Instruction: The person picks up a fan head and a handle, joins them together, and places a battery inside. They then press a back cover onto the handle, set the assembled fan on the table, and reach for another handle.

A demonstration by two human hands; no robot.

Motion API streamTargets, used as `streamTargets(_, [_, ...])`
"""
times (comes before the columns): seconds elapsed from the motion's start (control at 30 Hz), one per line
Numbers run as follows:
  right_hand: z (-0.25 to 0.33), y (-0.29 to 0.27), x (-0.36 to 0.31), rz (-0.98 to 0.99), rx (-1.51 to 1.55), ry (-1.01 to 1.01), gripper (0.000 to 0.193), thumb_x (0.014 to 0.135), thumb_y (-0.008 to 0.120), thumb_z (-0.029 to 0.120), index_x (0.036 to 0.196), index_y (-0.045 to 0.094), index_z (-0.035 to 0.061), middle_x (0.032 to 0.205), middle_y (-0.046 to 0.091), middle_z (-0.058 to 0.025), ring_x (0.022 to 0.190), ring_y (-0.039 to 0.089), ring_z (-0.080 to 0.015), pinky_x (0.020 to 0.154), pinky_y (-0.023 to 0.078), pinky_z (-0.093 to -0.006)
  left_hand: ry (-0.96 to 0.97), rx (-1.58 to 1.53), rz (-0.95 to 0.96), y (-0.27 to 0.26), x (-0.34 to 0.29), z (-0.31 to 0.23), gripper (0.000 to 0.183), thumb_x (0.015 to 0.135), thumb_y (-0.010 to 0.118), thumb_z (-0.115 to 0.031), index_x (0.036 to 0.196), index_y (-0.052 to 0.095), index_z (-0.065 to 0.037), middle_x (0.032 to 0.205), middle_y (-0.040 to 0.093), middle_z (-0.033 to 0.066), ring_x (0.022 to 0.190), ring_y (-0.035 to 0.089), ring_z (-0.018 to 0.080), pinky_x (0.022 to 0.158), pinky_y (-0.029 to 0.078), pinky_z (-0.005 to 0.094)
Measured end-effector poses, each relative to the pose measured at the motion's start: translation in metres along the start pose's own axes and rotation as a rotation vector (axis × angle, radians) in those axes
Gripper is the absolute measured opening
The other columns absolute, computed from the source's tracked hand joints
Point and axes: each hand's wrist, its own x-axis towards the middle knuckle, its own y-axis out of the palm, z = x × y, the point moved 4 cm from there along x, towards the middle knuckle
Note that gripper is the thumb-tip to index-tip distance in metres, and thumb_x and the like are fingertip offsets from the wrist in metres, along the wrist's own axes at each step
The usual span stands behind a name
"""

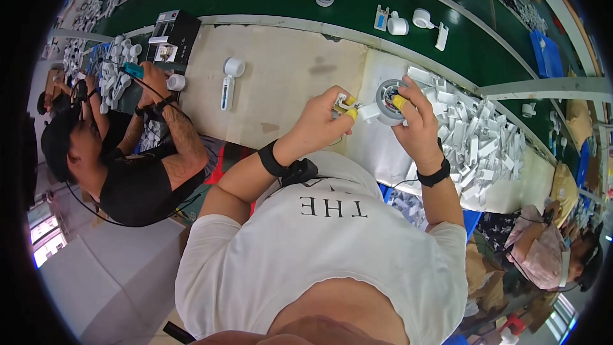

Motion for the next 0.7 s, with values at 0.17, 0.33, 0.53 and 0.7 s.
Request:
streamTargets(0.17, [0.008,-0.002,0.000,0.106,-0.027,0.038,0.055,0.059,0.074,-0.004,0.106,0.047,0.0055,0.111,0.046,-0.0121,0.115,0.047,-0.0351,0.090,0.045,-0.0378,0.106,0.216,-0.018,-0.005,-0.002,-0.005,0.019,0.073,0.056,-0.008,0.089,0.049,0.000,0.061,0.056,0.0068,0.055,0.057,0.0116,0.050,0.044,0.0248])
streamTargets(0.33, [-0.003,-0.017,0.004,0.233,0.427,0.359,0.061,0.061,0.074,0.000,0.115,0.047,0.0058,0.117,0.045,-0.0133,0.115,0.045,-0.0318,0.094,0.040,-0.0368,-0.071,0.103,0.069,-0.009,0.002,-0.007,0.023,0.069,0.059,-0.011,0.088,0.050,0.000,0.060,0.056,0.0106,0.051,0.055,0.0152,0.050,0.043,0.0266])
streamTargets(0.53, [0.016,-0.026,0.042,0.517,0.403,0.191,0.053,0.070,0.070,0.020,0.118,0.051,0.0068,0.118,0.047,-0.0139,0.108,0.047,-0.0306,0.088,0.040,-0.0356,0.100,0.287,0.207,0.004,-0.002,-0.005,0.030,0.067,0.061,-0.016,0.089,0.050,0.001,0.060,0.054,0.0145,0.047,0.052,0.0223,0.049,0.043,0.0297])
streamTargets(0.7, [0.019,-0.016,0.042,0.673,0.391,0.264,0.046,0.073,0.069,0.019,0.116,0.054,0.0100,0.114,0.049,-0.0118,0.101,0.051,-0.0283,0.084,0.043,-0.0330,-0.015,0.399,0.274,0.009,-0.010,0.000,0.032,0.068,0.061,-0.021,0.084,0.047,0.004,0.066,0.056,0.0210,0.063,0.056,0.0364,0.057,0.044,0.0394])
